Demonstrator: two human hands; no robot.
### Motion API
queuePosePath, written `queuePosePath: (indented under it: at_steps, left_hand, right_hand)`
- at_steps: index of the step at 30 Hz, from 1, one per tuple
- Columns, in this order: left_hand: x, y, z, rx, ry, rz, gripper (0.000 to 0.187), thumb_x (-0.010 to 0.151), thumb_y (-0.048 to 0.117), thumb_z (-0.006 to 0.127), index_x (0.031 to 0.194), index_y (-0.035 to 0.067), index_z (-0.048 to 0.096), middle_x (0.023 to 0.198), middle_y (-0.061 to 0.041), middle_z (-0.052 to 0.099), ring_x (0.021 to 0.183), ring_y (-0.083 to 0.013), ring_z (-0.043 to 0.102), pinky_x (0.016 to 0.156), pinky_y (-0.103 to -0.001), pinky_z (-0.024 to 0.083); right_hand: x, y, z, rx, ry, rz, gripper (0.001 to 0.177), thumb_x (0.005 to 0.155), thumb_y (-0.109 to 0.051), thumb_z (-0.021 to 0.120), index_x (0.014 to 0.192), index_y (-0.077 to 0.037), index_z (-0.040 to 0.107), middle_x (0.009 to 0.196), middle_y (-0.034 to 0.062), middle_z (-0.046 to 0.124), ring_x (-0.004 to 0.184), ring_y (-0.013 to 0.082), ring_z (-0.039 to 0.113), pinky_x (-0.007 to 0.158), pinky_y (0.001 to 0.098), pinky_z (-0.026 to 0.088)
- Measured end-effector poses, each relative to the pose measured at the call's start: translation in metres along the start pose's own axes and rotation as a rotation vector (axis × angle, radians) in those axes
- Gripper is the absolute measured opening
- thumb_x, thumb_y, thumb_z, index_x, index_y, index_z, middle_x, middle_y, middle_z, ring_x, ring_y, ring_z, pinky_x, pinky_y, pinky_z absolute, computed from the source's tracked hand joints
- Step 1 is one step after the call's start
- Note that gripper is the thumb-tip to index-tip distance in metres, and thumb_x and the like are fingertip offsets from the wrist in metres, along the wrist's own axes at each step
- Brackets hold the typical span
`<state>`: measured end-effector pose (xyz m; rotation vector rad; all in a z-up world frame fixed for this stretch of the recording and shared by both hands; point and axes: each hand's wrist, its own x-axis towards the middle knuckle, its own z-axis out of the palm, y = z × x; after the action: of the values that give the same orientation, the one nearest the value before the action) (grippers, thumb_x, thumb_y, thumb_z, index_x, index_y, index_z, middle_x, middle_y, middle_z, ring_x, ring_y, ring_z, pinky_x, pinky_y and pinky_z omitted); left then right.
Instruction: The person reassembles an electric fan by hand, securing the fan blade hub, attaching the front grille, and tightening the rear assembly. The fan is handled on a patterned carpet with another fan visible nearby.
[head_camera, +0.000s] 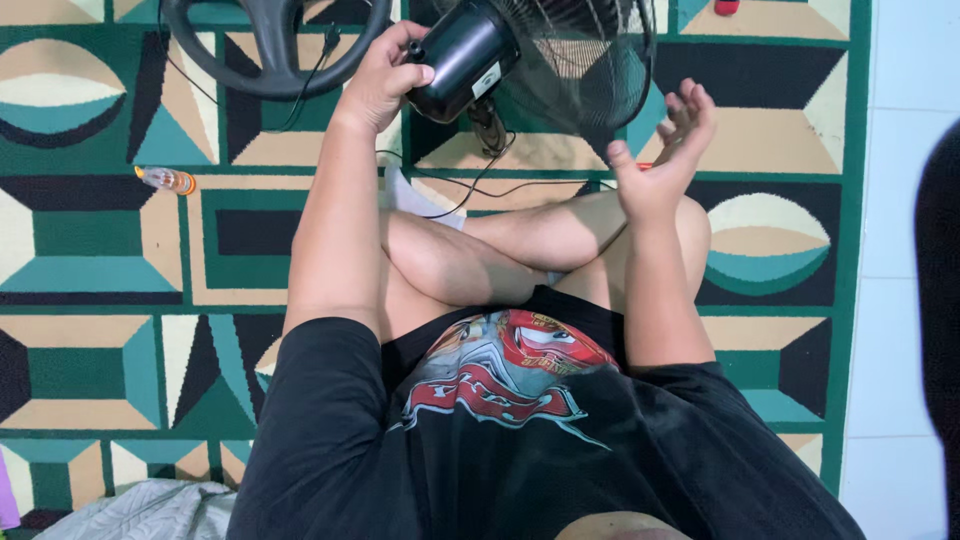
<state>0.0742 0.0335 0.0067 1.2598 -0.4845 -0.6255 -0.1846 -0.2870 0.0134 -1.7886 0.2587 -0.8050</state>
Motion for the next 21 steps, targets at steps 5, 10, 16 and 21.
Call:
queuePosePath:
  at_steps: [5, 10, 16, 21]
  left_hand:
    - [0.007, 0.002, 0.002, -0.039, -0.058, 0.009, 0.058, 0.078, 0.021, 0.073, 0.132, 0.003, 0.063, 0.118, -0.007, 0.067, 0.11, -0.0189, 0.064, 0.1, -0.031, 0.052]
    - [0.028, -0.006, 0.008, 0.158, -0.102, -0.016, 0.057, 0.081, 0.022, 0.074, 0.133, 0.001, 0.065, 0.121, -0.007, 0.068, 0.112, -0.0188, 0.064, 0.102, -0.032, 0.052]
    - [0.039, -0.004, 0.029, 0.105, -0.154, 0.061, 0.063, 0.083, 0.017, 0.077, 0.141, -0.001, 0.057, 0.135, -0.008, 0.063, 0.129, -0.0218, 0.059, 0.116, -0.036, 0.045]
    - [0.025, 0.028, 0.063, 0.335, -0.044, 0.372, 0.064, 0.085, 0.016, 0.081, 0.14, 0.002, 0.053, 0.139, -0.014, 0.059, 0.135, -0.0316, 0.054, 0.122, -0.042, 0.041]
  right_hand:
    - [0.014, -0.011, -0.014, 0.049, -0.067, -0.1, 0.102, 0.08, -0.049, 0.094, 0.157, -0.011, 0.038, 0.149, 0.0077, 0.051, 0.129, 0.0216, 0.052, 0.11, 0.0353, 0.044]
    - [-0.018, -0.021, -0.005, 0.094, -0.113, -0.18, 0.104, 0.079, -0.031, 0.101, 0.156, -0.01, 0.035, 0.149, 0.0079, 0.042, 0.138, 0.0229, 0.048, 0.12, 0.0393, 0.043]
    - [-0.053, -0.031, 0.005, 0.1, 0.015, -0.155, 0.091, 0.081, -0.005, 0.094, 0.148, -0.012, 0.033, 0.142, 0.009, 0.042, 0.134, 0.0228, 0.049, 0.118, 0.037, 0.043]
    - [-0.063, -0.032, 0.007, 0.1, 0.047, -0.109, 0.09, 0.08, -0.002, 0.093, 0.146, -0.011, 0.032, 0.145, 0.0112, 0.043, 0.133, 0.0238, 0.051, 0.116, 0.0375, 0.045]
